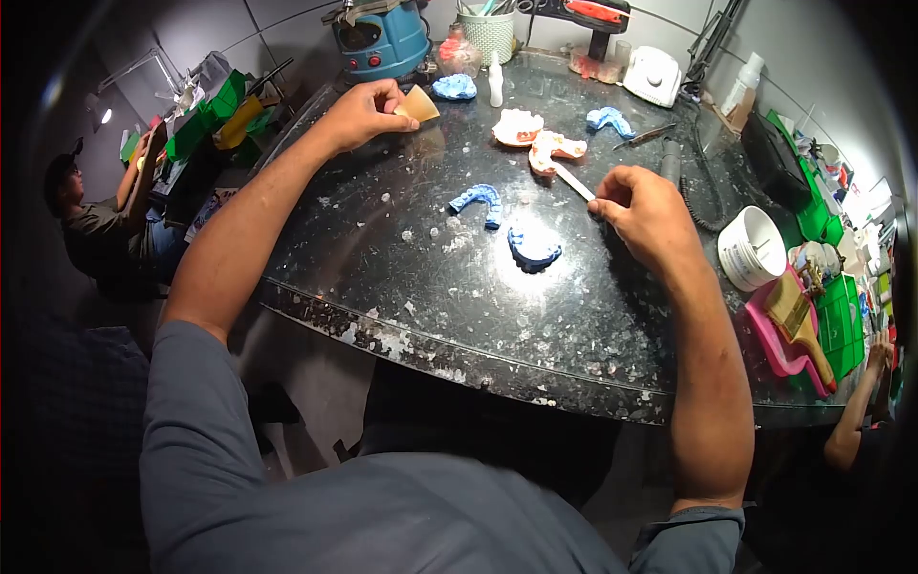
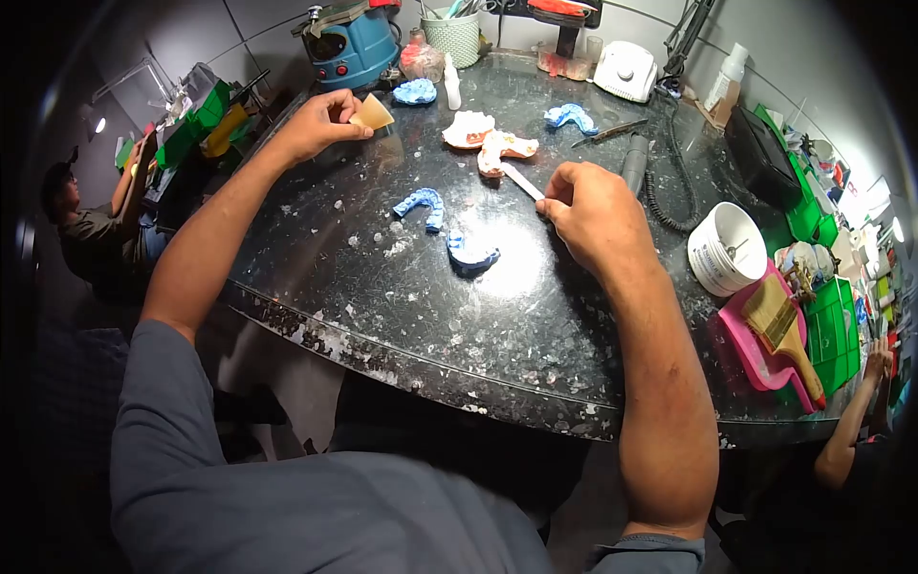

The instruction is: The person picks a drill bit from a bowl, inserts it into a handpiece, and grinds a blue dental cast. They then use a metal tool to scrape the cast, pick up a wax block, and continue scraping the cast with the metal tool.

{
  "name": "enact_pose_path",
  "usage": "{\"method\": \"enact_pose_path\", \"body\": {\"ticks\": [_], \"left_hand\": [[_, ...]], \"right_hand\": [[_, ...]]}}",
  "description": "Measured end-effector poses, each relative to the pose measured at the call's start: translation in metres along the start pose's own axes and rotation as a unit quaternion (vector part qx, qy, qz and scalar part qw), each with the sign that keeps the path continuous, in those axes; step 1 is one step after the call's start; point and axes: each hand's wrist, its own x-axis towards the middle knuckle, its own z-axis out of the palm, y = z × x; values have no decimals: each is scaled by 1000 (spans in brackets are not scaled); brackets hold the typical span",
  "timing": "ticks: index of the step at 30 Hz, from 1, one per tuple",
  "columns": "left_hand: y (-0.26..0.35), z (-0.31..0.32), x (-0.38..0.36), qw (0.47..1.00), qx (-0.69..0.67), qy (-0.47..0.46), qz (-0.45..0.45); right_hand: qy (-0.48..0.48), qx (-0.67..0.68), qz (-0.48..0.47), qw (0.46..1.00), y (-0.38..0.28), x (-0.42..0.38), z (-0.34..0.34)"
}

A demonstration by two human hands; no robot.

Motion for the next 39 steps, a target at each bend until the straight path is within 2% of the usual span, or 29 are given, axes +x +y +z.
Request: {"method": "enact_pose_path", "body": {"ticks": [2,6,7,9,11,15,21,23,25,28,31,32,34,38,39], "left_hand": [[-3,3,-5,999,-18,9,43],[13,1,-18,996,-77,-6,44],[10,0,-18,996,-77,-5,43],[4,-4,-18,997,29,9,69],[0,-5,-19,996,46,21,80],[-14,-10,-18,993,59,56,88],[-9,-10,-30,982,150,89,76],[-4,-9,-27,983,147,85,65],[4,-9,-24,985,143,80,54],[17,-11,-19,971,217,78,65],[11,-22,-6,937,337,86,39],[11,-22,-5,937,337,86,38],[14,-22,-2,925,375,59,-18],[22,-9,-3,925,371,56,-56],[25,-4,-5,902,418,110,-23]], "right_hand": [[9,-32,-3,999,-3,-3,-3],[-8,5,16,1000,-4,-5,0],[17,13,4,1000,-1,-5,4],[41,22,-9,999,-1,-5,5],[-2,16,19,1000,-4,-5,2],[4,-33,17,999,-4,-6,5],[100,-74,-1,992,0,0,5],[160,13,11,987,-6,0,-1],[175,26,3,984,-5,3,-2],[202,34,-12,979,-2,5,-1],[221,47,-20,974,0,7,0],[228,52,-34,972,1,7,0],[235,58,-48,969,-1,7,-1],[310,193,-71,928,1,11,-4],[329,234,-80,912,4,15,-4]]}}
